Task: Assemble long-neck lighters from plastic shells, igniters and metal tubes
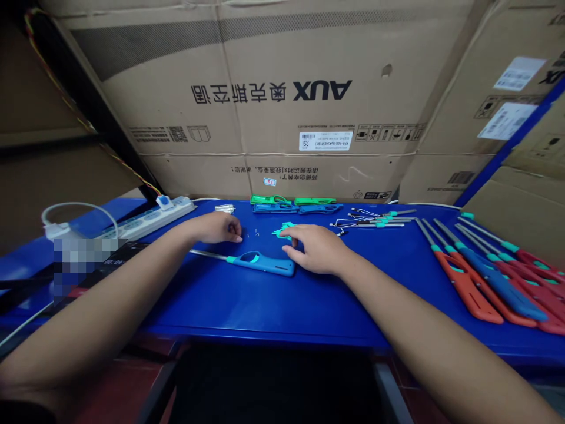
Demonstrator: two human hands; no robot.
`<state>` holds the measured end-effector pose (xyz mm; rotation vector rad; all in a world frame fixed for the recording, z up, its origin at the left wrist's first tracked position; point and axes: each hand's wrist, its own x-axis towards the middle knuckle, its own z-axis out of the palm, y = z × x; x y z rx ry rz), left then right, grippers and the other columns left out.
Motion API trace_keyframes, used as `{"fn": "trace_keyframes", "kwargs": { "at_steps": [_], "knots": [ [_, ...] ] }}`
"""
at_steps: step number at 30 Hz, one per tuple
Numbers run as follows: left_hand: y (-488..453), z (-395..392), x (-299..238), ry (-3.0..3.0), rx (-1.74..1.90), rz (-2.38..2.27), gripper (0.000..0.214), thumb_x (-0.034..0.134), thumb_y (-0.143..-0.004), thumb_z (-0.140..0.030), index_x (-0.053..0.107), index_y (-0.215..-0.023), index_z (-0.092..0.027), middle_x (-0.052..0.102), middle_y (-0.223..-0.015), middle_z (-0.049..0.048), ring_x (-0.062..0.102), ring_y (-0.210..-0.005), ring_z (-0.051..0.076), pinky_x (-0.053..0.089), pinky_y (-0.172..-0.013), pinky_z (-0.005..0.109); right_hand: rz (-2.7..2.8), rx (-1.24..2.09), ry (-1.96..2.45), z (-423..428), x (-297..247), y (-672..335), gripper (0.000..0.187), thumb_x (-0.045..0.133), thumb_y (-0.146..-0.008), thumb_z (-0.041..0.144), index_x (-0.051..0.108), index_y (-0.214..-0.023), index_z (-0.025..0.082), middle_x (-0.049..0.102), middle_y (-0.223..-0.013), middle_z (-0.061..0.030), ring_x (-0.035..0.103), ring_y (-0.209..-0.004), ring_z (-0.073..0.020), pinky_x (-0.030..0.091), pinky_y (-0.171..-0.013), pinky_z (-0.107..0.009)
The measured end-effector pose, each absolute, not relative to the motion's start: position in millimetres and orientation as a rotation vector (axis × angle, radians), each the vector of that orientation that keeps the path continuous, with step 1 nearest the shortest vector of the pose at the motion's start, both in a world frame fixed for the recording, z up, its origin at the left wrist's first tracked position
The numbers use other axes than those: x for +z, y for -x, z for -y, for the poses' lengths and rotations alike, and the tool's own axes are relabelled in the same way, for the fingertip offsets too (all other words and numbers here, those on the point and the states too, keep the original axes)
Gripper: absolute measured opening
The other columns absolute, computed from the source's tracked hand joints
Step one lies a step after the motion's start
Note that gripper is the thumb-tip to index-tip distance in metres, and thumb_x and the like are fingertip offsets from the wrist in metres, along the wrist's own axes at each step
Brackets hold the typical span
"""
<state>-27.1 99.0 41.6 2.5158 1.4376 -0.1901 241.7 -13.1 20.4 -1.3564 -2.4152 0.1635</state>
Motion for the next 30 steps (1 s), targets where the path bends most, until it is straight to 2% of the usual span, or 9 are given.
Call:
{"fn": "trace_keyframes", "kwargs": {
  "at_steps": [5, 10, 13, 16, 21, 30],
  "knots": [
    [25, -101, 37, -2.484, -0.194, -1.419, 0.021, 0.065, -0.074, -0.037, 0.074, -0.083, -0.020, 0.074, -0.084, 0.0041, 0.063, -0.076, 0.018, 0.041, -0.066, 0.023, 2.406, 0.167, 1.337, 12, 19, -242, 0.034, 0.056, -0.093, 0.035, 0.065, -0.123, 0.021, 0.072, -0.097, -0.0062, 0.064, -0.086, -0.0206, 0.049, -0.077, -0.035],
    [10, -80, 38, -2.454, -0.035, -1.232, 0.031, 0.050, -0.088, -0.042, 0.067, -0.100, -0.019, 0.072, -0.096, 0.0047, 0.062, -0.084, 0.017, 0.044, -0.072, 0.023, 2.312, 0.114, 1.239, 13, 18, -237, 0.033, 0.056, -0.093, 0.031, 0.064, -0.123, 0.020, 0.069, -0.102, -0.0077, 0.064, -0.086, -0.0194, 0.050, -0.075, -0.034],
    [-5, -59, 38, -2.425, 0.037, -1.077, 0.033, 0.043, -0.093, -0.045, 0.062, -0.100, -0.019, 0.067, -0.090, 0.0016, 0.057, -0.077, 0.014, 0.043, -0.069, 0.022, 2.291, 0.109, 1.134, 16, 16, -231, 0.041, 0.056, -0.093, 0.026, 0.056, -0.133, 0.021, 0.066, -0.111, -0.0089, 0.063, -0.093, -0.0193, 0.051, -0.080, -0.034],
    [-15, -43, 35, -2.301, 0.129, -0.899, 0.031, 0.044, -0.093, -0.045, 0.059, -0.096, -0.018, 0.059, -0.078, 0.0000, 0.049, -0.067, 0.013, 0.040, -0.062, 0.023, 2.355, 0.117, 1.046, 20, 15, -225, 0.035, 0.053, -0.093, 0.021, 0.058, -0.128, 0.022, 0.067, -0.111, -0.0079, 0.063, -0.097, -0.0200, 0.051, -0.086, -0.036],
    [-17, -35, 33, -2.245, 0.238, -0.866, 0.026, 0.050, -0.090, -0.041, 0.057, -0.087, -0.017, 0.051, -0.074, -0.0007, 0.045, -0.067, 0.013, 0.036, -0.059, 0.023, 2.418, 0.051, 0.927, 22, 15, -221, 0.022, 0.047, -0.097, 0.018, 0.064, -0.111, 0.019, 0.069, -0.106, -0.0089, 0.062, -0.096, -0.0202, 0.052, -0.084, -0.034],
    [-18, -33, 35, -2.144, 0.314, -0.811, 0.024, 0.051, -0.090, -0.039, 0.052, -0.082, -0.017, 0.045, -0.070, -0.0029, 0.039, -0.063, 0.010, 0.033, -0.056, 0.021, 2.390, -0.215, 0.794, 22, 15, -225, 0.025, 0.048, -0.097, 0.016, 0.062, -0.117, 0.015, 0.069, -0.104, -0.0118, 0.062, -0.094, -0.0220, 0.054, -0.081, -0.036]
  ]
}}
